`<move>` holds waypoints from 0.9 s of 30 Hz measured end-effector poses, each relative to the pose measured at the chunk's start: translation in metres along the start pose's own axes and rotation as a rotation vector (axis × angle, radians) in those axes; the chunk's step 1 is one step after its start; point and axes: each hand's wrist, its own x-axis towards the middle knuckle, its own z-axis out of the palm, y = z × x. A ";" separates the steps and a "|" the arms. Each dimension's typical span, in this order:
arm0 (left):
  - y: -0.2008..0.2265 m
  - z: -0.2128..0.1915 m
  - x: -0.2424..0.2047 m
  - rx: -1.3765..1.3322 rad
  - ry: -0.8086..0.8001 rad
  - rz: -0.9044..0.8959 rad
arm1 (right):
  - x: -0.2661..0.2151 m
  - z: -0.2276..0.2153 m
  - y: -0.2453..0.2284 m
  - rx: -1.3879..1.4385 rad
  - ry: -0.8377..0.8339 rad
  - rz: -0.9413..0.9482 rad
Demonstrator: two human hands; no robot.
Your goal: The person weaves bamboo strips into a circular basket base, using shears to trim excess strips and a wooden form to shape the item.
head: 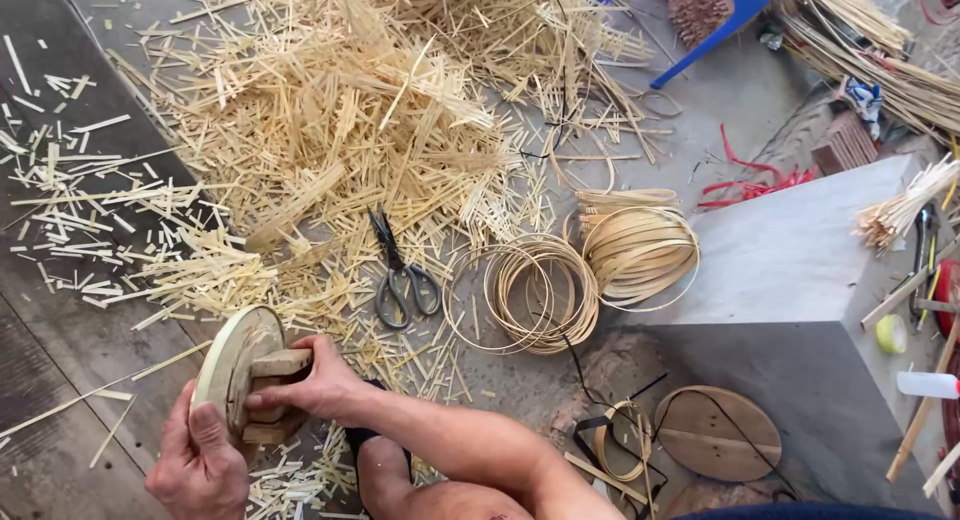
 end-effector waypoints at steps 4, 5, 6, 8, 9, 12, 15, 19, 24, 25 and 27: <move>-0.006 -0.007 0.011 0.047 -0.025 0.037 | -0.007 0.004 0.008 0.044 0.033 -0.042; -0.008 -0.009 0.014 0.067 -0.041 0.041 | -0.008 0.006 0.008 0.087 0.031 -0.066; -0.010 -0.009 0.017 0.064 -0.049 0.052 | -0.007 0.006 0.006 0.079 0.032 -0.063; -0.014 -0.011 0.020 0.069 -0.073 0.073 | -0.008 0.003 0.004 0.075 0.032 -0.050; -0.016 -0.012 0.019 0.023 -0.069 0.075 | -0.008 0.000 0.003 0.094 0.007 -0.032; -0.027 -0.013 0.018 -0.009 -0.036 0.028 | -0.009 -0.018 0.004 0.216 -0.086 0.038; -0.057 -0.035 0.029 0.160 0.036 -0.099 | -0.013 -0.046 0.021 0.499 -0.203 0.063; -0.115 -0.085 0.048 0.067 0.277 -0.261 | -0.009 -0.071 0.048 0.757 -0.328 -0.002; -0.193 -0.113 0.059 -0.755 0.557 -0.447 | 0.018 -0.049 0.090 0.695 -0.445 -0.038; -0.206 -0.114 0.053 -0.780 0.528 -0.578 | 0.022 -0.043 0.100 0.686 -0.471 -0.035; -0.226 -0.106 0.041 -0.858 0.465 -0.824 | 0.017 -0.042 0.112 0.707 -0.481 -0.034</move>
